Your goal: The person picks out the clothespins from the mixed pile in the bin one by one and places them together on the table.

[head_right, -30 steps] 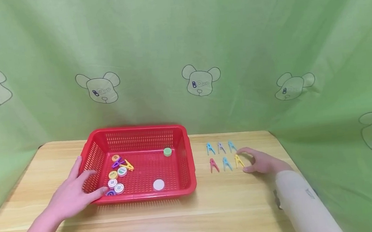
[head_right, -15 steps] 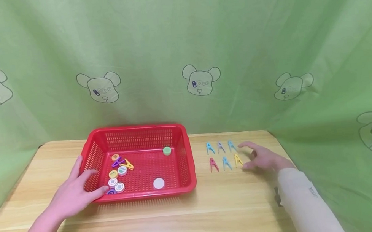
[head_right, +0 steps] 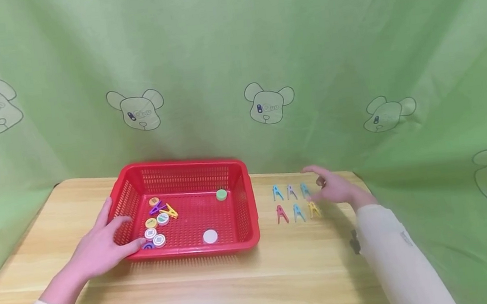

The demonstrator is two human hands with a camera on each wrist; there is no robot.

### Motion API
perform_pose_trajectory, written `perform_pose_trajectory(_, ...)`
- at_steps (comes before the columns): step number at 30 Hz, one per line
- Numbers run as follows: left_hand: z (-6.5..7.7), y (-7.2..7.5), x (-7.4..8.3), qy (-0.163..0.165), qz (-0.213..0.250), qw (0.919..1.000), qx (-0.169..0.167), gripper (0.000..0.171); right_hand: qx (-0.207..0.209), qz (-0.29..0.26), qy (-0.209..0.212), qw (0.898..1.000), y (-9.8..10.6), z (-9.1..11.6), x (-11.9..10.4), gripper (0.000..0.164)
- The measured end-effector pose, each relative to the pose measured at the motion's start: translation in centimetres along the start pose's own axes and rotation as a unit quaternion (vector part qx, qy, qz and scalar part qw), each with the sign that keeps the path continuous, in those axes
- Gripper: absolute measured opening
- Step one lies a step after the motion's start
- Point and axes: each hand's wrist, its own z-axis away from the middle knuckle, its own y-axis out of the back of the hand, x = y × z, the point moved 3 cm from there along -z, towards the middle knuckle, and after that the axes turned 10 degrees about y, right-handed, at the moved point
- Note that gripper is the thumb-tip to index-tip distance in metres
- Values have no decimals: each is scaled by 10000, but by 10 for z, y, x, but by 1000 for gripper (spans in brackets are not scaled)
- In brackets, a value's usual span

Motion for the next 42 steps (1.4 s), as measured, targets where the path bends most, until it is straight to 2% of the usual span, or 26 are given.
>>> perform_pose_trajectory(9, -2, -3, 0, -11, 4, 10000, -14, 87, -11, -21, 216, 9998, 0, -41, -40, 80)
perform_pose_trajectory(16, 0, -3, -1, 77, 78, 9999, -49, 87, 26, -297, 547, 9981, -6, -74, -71, 77)
perform_pose_trajectory(29, -3, -1, -4, 63, 90, 9999, 41, 84, -116, -451, 1111, 9927, -14, -117, -126, 69)
perform_pose_trajectory(37, -2, -1, -3, 64, 128, 9999, 41, 82, -270, -709, 1365, 9877, -33, -136, -160, 66)
perform_pose_trajectory(42, -1, 0, -2, 63, 192, 9998, 67, 81, -327, -876, 1503, 9842, -48, -151, -172, 64)
